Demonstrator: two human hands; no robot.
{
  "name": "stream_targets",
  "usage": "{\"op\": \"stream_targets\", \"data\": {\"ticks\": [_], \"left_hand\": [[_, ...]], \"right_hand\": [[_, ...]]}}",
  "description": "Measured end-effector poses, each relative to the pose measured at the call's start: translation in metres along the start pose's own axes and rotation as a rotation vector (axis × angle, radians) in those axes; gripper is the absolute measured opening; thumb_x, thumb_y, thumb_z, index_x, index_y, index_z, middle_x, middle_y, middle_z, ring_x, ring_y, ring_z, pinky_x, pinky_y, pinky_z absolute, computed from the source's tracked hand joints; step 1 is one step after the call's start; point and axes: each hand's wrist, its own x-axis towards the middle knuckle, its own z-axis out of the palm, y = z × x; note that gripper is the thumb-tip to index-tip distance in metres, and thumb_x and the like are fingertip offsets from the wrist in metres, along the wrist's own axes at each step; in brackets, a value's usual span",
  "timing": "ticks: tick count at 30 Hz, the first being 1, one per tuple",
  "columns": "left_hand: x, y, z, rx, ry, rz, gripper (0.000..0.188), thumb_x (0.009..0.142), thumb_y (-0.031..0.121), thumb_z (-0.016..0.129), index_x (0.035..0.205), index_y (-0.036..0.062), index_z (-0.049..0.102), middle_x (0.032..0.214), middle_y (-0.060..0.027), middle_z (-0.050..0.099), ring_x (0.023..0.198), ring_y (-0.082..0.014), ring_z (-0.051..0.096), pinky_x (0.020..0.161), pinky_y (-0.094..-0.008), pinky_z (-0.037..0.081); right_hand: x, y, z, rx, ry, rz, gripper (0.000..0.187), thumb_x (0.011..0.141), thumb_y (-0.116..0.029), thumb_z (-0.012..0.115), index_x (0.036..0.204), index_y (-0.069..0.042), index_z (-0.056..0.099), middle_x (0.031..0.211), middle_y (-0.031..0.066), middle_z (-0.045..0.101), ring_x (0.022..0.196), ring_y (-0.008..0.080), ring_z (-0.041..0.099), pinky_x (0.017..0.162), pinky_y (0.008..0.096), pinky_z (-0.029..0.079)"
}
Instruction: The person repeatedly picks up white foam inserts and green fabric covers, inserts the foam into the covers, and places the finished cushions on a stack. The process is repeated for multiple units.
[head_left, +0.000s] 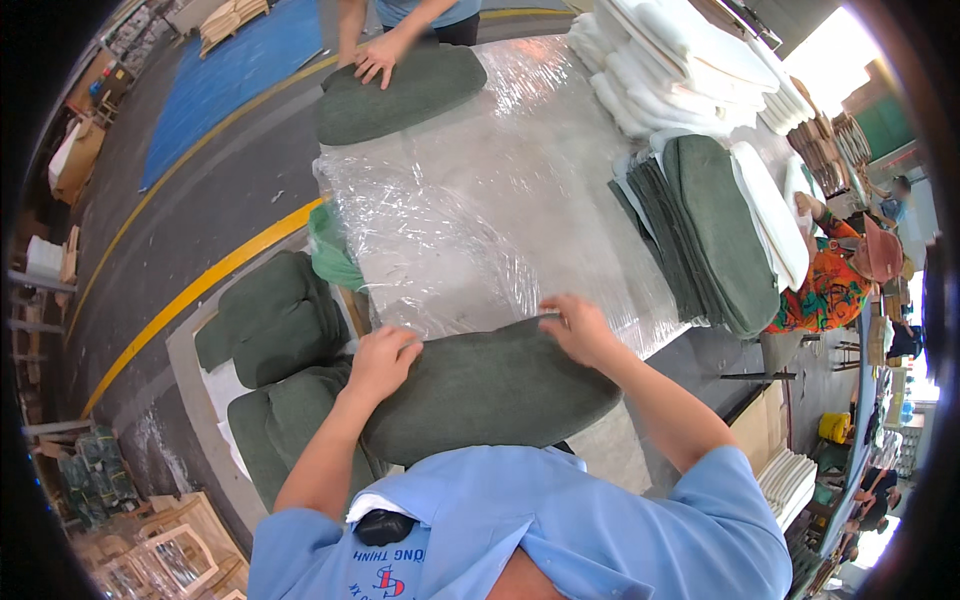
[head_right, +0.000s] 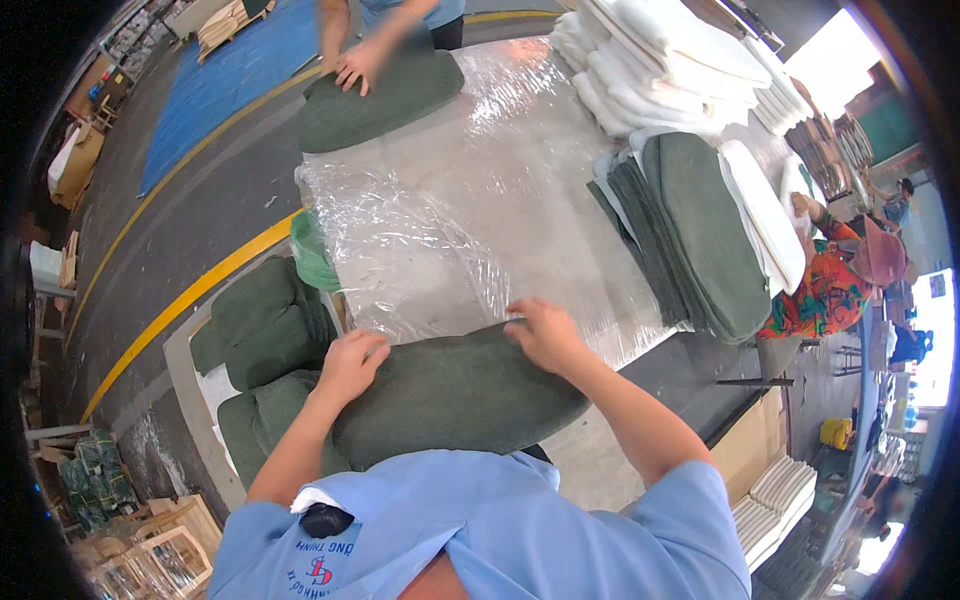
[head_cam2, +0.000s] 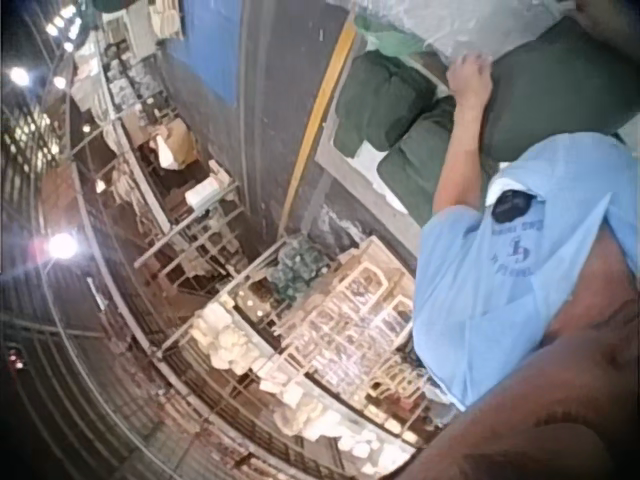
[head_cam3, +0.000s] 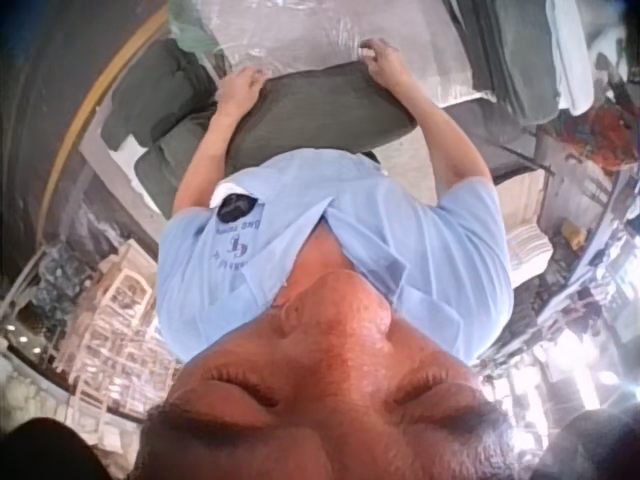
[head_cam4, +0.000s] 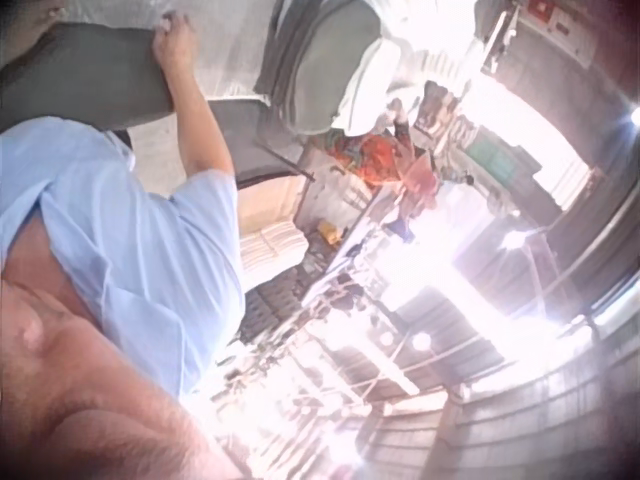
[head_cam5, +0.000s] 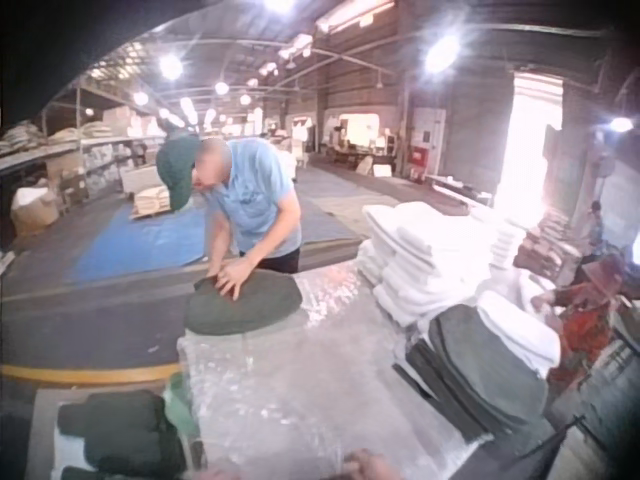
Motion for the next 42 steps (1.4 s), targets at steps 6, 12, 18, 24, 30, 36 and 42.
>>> {"op": "stream_targets", "data": {"ticks": [6,12,18,24,30,36,42], "left_hand": [[-0.082,0.062,-0.037,-0.017,-0.561,-0.097,0.055,0.111,0.037,0.044,0.158,0.009,0.052,0.168,-0.01,0.045,0.159,-0.0319,0.035,0.13,-0.0551,0.025],[-0.081,0.033,-0.008,0.047,-0.474,-0.304,0.057,0.11,0.034,0.039,0.161,0.013,0.049,0.172,-0.0042,0.041,0.16,-0.0318,0.032,0.131,-0.0555,0.022],[-0.066,-0.006,0.0,-0.142,-0.481,-0.414,0.056,0.112,0.034,0.04,0.165,0.0164,0.045,0.175,-0.0032,0.036,0.164,-0.0348,0.021,0.132,-0.0543,0.015],[-0.056,-0.027,0.009,-0.245,-0.404,-0.527,0.06,0.112,0.036,0.043,0.167,0.0134,0.039,0.177,-0.0077,0.03,0.166,-0.0327,0.017,0.134,-0.0517,0.012],[-0.07,-0.046,0.016,-0.571,-0.053,-0.764,0.072,0.107,0.04,0.059,0.162,-0.0032,0.04,0.164,-0.0256,0.046,0.151,-0.033,0.046,0.124,-0.038,0.036],[-0.084,-0.011,-0.019,-1.137,-0.231,-1.015,0.068,0.105,0.043,0.067,0.152,-0.0045,0.052,0.142,-0.0179,0.066,0.123,-0.0258,0.067,0.101,-0.0388,0.056],[-0.034,0.001,-0.05,-1.046,-0.003,-0.657,0.069,0.105,0.041,0.069,0.151,-0.0062,0.05,0.144,-0.0166,0.063,0.128,-0.0246,0.063,0.106,-0.038,0.052]], "right_hand": [[-0.102,-0.067,-0.02,-0.257,-0.497,-0.174,0.062,0.111,-0.049,0.047,0.153,-0.004,0.054,0.16,0.016,0.051,0.153,0.0328,0.043,0.126,0.0513,0.033],[-0.081,-0.037,0.01,-0.479,-0.505,-0.015,0.074,0.112,-0.057,0.034,0.164,-0.005,0.042,0.172,0.0104,0.038,0.161,0.0292,0.031,0.132,0.0495,0.023],[-0.031,0.013,-0.005,-0.299,-0.571,0.055,0.07,0.112,-0.052,0.039,0.162,-0.003,0.043,0.171,0.0137,0.039,0.16,0.0309,0.032,0.131,0.0499,0.024],[-0.023,0.044,-0.008,-0.029,-0.438,0.122,0.058,0.108,-0.041,0.055,0.152,-0.004,0.058,0.155,0.0198,0.058,0.144,0.0348,0.054,0.121,0.0421,0.042],[-0.03,0.052,-0.015,-0.029,-0.013,0.407,0.062,0.096,-0.04,0.073,0.143,-0.001,0.064,0.137,0.0231,0.071,0.125,0.0377,0.069,0.106,0.0447,0.054],[-0.068,0.076,-0.005,1.147,-0.197,0.95,0.063,0.104,-0.047,0.07,0.137,0.006,0.065,0.133,0.0218,0.072,0.113,0.031,0.074,0.099,0.0452,0.059],[-0.095,0.047,0.0,1.217,0.071,0.655,0.05,0.103,-0.029,0.073,0.138,0.005,0.061,0.127,0.0174,0.073,0.117,0.0303,0.072,0.101,0.046,0.058]]}}
